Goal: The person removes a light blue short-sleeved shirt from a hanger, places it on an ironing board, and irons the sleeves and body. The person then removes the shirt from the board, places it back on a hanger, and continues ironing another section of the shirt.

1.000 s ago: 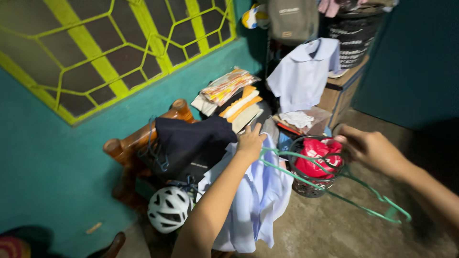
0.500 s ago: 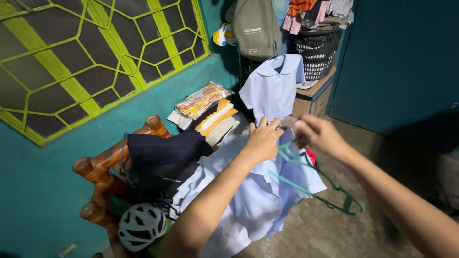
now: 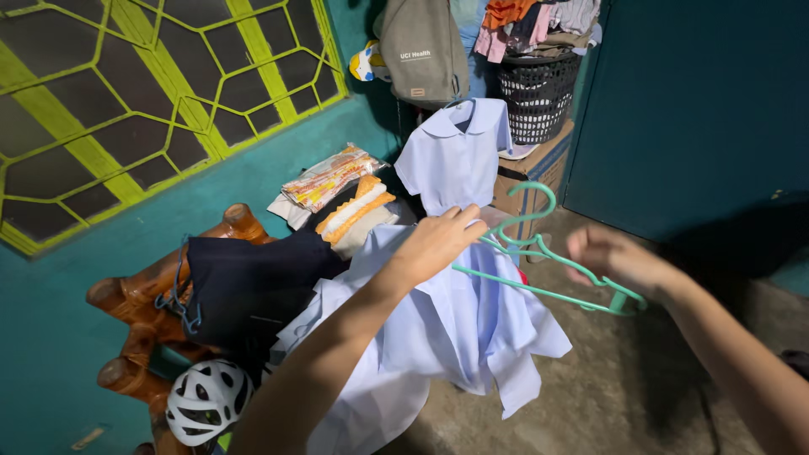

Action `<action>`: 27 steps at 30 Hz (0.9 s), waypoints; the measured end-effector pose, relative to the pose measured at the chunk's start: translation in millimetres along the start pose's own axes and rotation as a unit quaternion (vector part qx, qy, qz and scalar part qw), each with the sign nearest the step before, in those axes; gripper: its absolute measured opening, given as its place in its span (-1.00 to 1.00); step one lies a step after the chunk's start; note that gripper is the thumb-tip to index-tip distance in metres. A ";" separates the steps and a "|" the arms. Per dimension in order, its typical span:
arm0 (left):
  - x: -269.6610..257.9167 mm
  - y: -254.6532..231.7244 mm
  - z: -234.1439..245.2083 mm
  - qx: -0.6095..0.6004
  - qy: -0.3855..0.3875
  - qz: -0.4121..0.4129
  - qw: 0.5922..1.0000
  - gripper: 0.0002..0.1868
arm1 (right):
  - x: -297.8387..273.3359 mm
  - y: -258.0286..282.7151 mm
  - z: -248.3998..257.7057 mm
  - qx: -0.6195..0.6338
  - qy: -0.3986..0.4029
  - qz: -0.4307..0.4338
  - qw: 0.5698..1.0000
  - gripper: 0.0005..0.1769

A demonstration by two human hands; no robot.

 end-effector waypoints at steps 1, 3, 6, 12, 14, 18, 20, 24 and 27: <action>2.5 0.9 -0.3 -0.002 -0.003 0.006 1.000 -0.85 | -5.5 -36.6 4.7 -0.035 0.024 -0.035 0.998 -0.72; 8.2 3.7 -3.0 -0.006 -0.008 0.018 1.000 -0.84 | -19.9 -102.8 16.7 0.063 -0.031 -0.087 0.994 -0.70; 18.4 9.6 -11.9 -0.015 -0.013 0.039 0.999 -0.82 | -25.5 -156.6 10.3 0.082 -0.060 -0.142 0.985 -0.68; 39.2 19.1 -37.7 -0.012 -0.009 0.067 0.998 -0.82 | 28.4 -125.6 -84.6 -0.052 0.045 0.045 0.997 -0.28; 46.2 17.2 -42.2 -0.016 -0.025 0.069 0.997 -0.81 | 54.0 -132.0 -90.1 -0.157 -0.012 -0.013 0.987 -0.11; 55.4 16.2 -41.6 -0.021 -0.033 0.089 0.995 -0.81 | 86.4 -150.9 -84.8 -0.357 -0.185 -0.068 0.913 -0.10; 55.5 14.9 -39.1 -0.026 -0.031 0.096 0.995 -0.81 | 90.2 -167.9 -72.5 -0.436 -0.247 -0.129 0.856 -0.33; 43.7 14.6 -29.2 -0.031 -0.048 0.112 0.992 -0.80 | 79.6 -195.3 -42.7 -0.254 -0.336 -0.108 0.901 -0.47; 29.9 16.8 -24.9 -0.051 -0.054 0.122 0.990 -0.80 | 58.7 -185.8 -1.6 -0.111 -0.386 0.013 0.916 -0.72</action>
Point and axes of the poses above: each hand's wrist, its own x-axis towards the middle knuckle, its own z-axis out of the back of the hand, y = z × x, the point moved 7 cm from there along x, towards the middle knuckle, and after that the axes turned 10 degrees about -x, right-handed, at the moved point
